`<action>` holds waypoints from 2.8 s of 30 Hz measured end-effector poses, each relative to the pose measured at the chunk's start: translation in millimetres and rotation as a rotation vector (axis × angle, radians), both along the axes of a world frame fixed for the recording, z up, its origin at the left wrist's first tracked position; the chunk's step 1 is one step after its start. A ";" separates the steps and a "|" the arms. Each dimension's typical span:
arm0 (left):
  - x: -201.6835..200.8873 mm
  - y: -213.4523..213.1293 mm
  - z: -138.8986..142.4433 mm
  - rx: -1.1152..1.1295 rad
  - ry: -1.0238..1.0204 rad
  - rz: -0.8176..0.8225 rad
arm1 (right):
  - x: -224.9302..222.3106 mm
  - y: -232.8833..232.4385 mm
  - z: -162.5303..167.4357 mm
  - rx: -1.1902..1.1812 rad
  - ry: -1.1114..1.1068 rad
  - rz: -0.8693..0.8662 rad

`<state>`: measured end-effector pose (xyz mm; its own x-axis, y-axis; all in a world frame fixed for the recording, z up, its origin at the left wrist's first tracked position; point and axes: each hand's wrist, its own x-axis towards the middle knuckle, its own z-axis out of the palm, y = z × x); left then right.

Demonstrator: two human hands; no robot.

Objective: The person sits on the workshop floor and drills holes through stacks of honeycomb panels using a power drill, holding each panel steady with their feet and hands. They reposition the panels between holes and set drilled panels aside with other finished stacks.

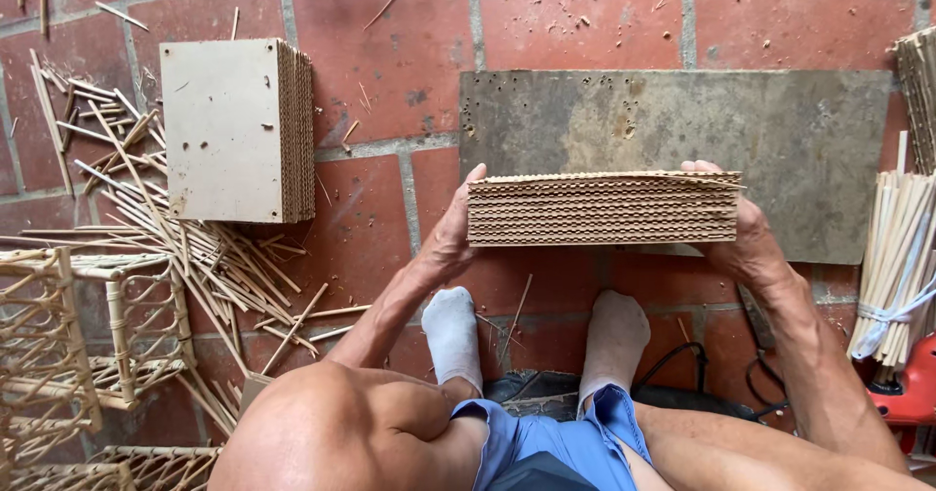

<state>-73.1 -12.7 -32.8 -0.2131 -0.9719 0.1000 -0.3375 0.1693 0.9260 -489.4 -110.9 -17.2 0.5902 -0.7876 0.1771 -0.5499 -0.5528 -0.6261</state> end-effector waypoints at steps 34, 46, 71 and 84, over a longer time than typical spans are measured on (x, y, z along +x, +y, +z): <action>82.3 -68.3 -61.2 0.994 0.506 0.210 | 57.2 -16.4 -81.7 1.186 -0.701 -0.480; 70.5 -61.0 -53.4 0.902 0.423 0.132 | 53.7 -6.1 -72.8 1.149 -0.696 -0.484; 59.5 -47.8 -34.1 0.946 0.366 0.166 | 61.2 0.8 -38.9 1.108 -0.501 -0.612; 55.0 -47.4 -34.1 0.939 0.253 0.202 | 78.8 20.1 -42.9 0.762 -0.224 -0.687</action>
<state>-18.1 -60.2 -66.9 -0.1135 -0.6957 -0.7093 -0.0533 -0.7086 0.7036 -410.6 -90.8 -60.0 -0.0108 -0.8899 -0.4560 -0.4249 0.4169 -0.8035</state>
